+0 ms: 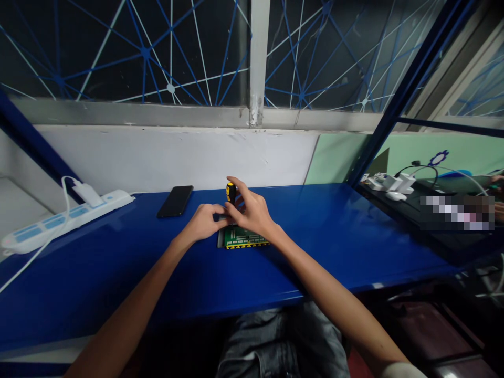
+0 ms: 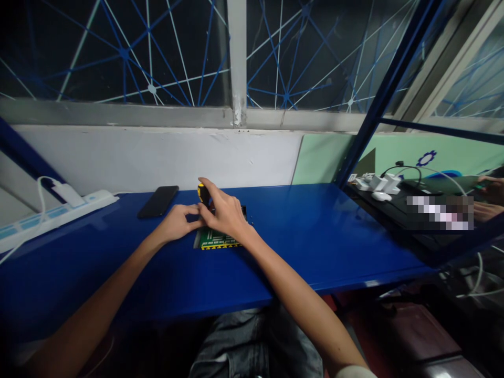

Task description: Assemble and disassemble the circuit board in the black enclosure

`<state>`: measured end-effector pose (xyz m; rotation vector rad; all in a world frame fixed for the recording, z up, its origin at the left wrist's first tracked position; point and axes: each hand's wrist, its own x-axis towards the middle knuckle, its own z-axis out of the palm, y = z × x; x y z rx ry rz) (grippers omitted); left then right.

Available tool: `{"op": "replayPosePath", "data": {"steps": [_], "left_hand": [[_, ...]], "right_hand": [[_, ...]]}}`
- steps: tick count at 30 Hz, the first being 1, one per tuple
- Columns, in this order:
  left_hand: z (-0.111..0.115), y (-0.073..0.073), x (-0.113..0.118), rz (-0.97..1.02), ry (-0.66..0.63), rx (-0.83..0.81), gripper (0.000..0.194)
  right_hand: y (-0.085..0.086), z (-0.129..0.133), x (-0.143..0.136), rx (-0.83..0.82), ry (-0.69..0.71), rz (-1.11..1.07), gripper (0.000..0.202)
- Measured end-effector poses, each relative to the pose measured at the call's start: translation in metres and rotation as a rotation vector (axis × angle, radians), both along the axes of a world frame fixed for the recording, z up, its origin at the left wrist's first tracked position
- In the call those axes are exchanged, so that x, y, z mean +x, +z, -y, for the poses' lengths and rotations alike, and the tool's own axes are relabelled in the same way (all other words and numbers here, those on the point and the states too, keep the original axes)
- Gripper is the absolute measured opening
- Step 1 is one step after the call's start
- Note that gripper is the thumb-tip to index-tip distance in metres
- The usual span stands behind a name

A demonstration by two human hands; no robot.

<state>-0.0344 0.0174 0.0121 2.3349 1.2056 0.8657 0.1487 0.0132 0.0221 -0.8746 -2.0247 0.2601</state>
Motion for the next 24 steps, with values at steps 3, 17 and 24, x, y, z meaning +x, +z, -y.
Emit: {"op": "replayPosePath", "data": {"steps": [3,17,24], "left_hand": [[-0.0024,-0.0039,-0.0015,0.016,0.008,0.015,0.019],[-0.0007,-0.0003,-0.0013,-0.031,0.007,-0.022,0.020],[-0.0012,0.0003,-0.0022,-0.046,-0.016,-0.017,0.022]], "right_hand": [[0.0005,-0.0001,0.0005,0.008,0.001,0.003,0.061],[0.0018,0.0024,0.0017,0.028,0.012,0.010,0.059],[0.0034,0.0039,0.0013,0.008,0.000,0.037,0.061]]}}
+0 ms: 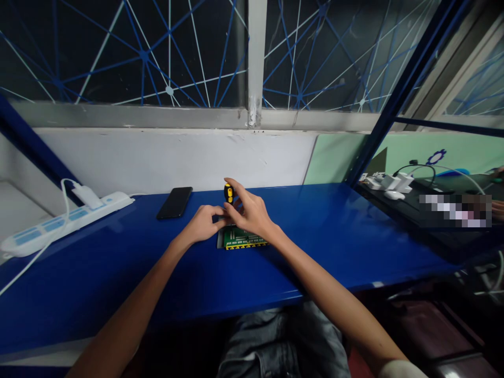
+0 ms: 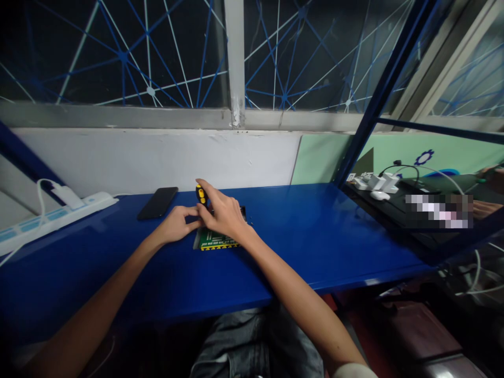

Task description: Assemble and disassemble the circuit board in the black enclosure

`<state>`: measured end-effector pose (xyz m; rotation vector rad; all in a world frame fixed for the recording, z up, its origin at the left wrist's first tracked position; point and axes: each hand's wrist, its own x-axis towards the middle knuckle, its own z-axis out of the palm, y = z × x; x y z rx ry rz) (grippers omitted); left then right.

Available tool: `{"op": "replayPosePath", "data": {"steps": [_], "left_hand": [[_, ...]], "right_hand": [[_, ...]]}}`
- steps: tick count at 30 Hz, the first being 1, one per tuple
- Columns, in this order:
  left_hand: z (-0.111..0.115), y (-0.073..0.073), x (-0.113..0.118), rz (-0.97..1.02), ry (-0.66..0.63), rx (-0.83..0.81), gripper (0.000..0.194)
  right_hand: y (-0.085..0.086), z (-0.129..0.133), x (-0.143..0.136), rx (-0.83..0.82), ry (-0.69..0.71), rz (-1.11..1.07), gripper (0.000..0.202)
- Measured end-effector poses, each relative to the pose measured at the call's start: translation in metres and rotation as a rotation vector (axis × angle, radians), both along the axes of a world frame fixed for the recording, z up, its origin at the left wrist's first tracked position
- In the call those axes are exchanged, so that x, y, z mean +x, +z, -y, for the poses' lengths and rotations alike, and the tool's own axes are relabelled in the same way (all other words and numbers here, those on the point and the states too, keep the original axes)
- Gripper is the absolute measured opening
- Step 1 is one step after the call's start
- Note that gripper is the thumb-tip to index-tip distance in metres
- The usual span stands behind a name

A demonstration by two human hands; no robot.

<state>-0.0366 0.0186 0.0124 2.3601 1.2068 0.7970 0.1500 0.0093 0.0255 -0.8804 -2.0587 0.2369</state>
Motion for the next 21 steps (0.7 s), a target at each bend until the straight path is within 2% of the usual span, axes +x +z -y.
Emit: {"op": "replayPosePath", "data": {"steps": [14,21], "left_hand": [[-0.0047,-0.0077,-0.0022,0.037,0.049,-0.001,0.022],[0.0006,0.0002,0.0009,0.027,0.018,-0.015,0.022]], "right_hand": [[0.0004,-0.0007,0.0005,0.036,0.004,0.006,0.059],[0.0017,0.0017,0.0014,0.037,0.000,0.030,0.058]]}}
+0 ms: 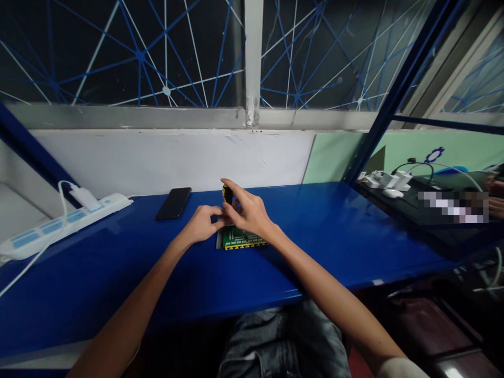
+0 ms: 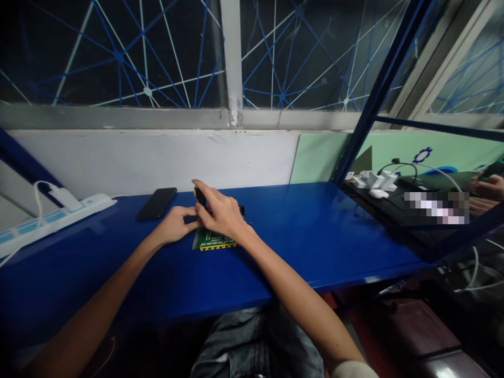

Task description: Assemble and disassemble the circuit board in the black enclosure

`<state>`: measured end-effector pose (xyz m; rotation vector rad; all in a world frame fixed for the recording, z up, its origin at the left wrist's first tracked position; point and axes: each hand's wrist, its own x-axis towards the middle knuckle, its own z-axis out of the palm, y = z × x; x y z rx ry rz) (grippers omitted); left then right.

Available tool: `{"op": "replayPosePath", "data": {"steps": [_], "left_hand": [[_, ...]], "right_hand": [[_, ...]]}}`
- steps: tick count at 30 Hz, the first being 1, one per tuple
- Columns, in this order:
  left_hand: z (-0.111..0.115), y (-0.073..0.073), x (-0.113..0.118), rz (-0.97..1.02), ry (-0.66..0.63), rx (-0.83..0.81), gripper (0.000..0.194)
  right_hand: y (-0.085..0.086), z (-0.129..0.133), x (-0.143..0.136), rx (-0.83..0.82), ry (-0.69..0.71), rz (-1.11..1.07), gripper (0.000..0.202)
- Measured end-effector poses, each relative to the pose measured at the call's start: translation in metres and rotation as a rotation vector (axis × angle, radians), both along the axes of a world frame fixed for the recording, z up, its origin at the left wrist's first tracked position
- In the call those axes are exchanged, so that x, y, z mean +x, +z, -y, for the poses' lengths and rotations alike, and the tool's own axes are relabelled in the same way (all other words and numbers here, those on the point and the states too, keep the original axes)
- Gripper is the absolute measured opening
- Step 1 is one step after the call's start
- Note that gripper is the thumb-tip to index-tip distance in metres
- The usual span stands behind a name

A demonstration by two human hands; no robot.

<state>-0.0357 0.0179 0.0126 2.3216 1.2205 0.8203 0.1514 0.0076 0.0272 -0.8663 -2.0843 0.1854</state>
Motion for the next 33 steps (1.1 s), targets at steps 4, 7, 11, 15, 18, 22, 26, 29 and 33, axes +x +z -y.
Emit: {"op": "replayPosePath", "data": {"steps": [4,7,11,15,18,22,26,29,33], "left_hand": [[0.0012,0.0008,0.0006,-0.002,0.008,0.007,0.021],[0.0002,-0.0005,0.0001,0.009,0.039,0.020,0.020],[-0.0006,-0.0018,-0.0001,0.017,0.040,0.006,0.021],[0.0003,-0.0014,0.0004,0.018,0.005,0.002,0.023],[0.0013,0.0003,0.0008,-0.002,-0.001,0.001,0.024],[0.0014,0.0020,0.0005,-0.037,0.004,-0.002,0.025],[-0.0005,0.0000,-0.0004,-0.029,0.036,0.007,0.023],[-0.0018,-0.0026,-0.0012,-0.017,0.043,0.015,0.021],[-0.0020,-0.0035,-0.0014,-0.034,0.043,0.020,0.020]], "right_hand": [[-0.0009,-0.0014,0.0002,-0.003,0.007,-0.009,0.058],[-0.0015,-0.0029,0.0001,-0.004,-0.004,-0.007,0.058],[-0.0009,-0.0028,0.0001,0.004,-0.017,-0.007,0.058],[-0.0002,-0.0008,0.0007,0.015,-0.004,-0.005,0.057],[-0.0007,-0.0003,0.0009,0.027,0.011,-0.004,0.057],[-0.0015,-0.0009,0.0003,0.025,0.005,0.001,0.058],[-0.0021,-0.0020,-0.0002,0.011,-0.023,0.017,0.058],[-0.0030,-0.0031,-0.0001,0.022,-0.027,0.018,0.058],[-0.0036,-0.0036,0.0001,0.043,-0.017,0.023,0.060]]}}
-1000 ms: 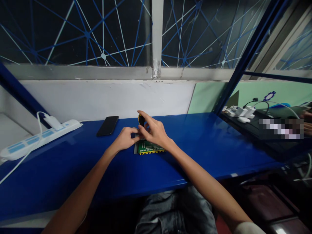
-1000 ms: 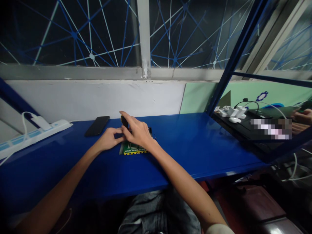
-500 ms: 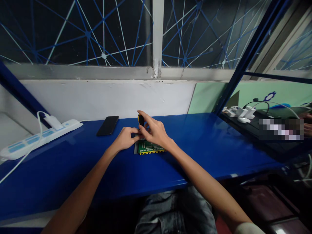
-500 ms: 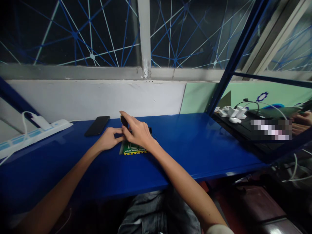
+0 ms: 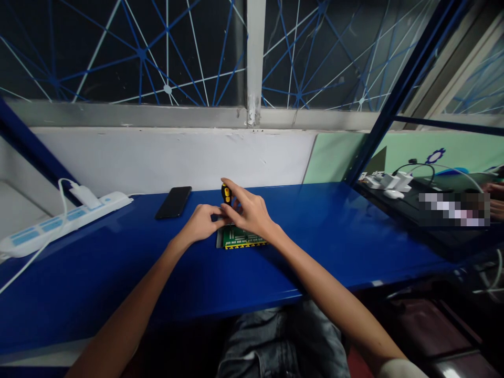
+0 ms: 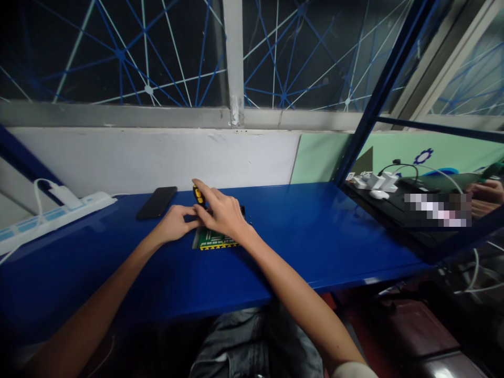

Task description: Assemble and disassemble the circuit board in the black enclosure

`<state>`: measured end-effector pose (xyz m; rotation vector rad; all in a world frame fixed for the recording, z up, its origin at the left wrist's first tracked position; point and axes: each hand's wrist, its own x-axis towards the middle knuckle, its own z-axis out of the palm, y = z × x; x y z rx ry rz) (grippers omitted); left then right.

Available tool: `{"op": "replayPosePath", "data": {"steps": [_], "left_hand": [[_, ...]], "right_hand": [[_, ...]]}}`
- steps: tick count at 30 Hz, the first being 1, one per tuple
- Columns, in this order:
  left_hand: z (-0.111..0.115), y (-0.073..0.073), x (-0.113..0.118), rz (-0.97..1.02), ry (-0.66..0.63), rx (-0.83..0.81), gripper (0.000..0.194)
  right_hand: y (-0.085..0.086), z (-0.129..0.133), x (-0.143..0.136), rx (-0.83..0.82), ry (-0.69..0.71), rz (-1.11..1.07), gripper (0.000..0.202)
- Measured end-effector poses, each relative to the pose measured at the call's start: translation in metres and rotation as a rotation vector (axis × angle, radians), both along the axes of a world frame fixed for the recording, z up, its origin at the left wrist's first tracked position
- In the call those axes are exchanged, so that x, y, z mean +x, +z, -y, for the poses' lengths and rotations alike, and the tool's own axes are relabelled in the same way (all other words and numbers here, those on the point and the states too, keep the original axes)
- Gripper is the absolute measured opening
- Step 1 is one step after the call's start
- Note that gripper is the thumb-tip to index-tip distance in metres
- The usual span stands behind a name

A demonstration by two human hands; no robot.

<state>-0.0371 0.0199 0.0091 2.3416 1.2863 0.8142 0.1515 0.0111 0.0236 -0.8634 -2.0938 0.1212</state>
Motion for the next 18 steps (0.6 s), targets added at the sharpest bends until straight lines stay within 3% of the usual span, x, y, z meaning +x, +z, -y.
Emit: {"op": "replayPosePath", "data": {"steps": [9,18], "left_hand": [[0.0035,0.0062,0.0025,-0.031,-0.044,-0.008,0.021],[-0.0008,-0.0022,-0.0003,0.021,-0.036,0.053,0.018]], "right_hand": [[-0.0001,0.0022,0.0005,-0.006,-0.002,0.040,0.061],[0.0011,0.0018,-0.0005,0.020,-0.015,0.049,0.057]]}}
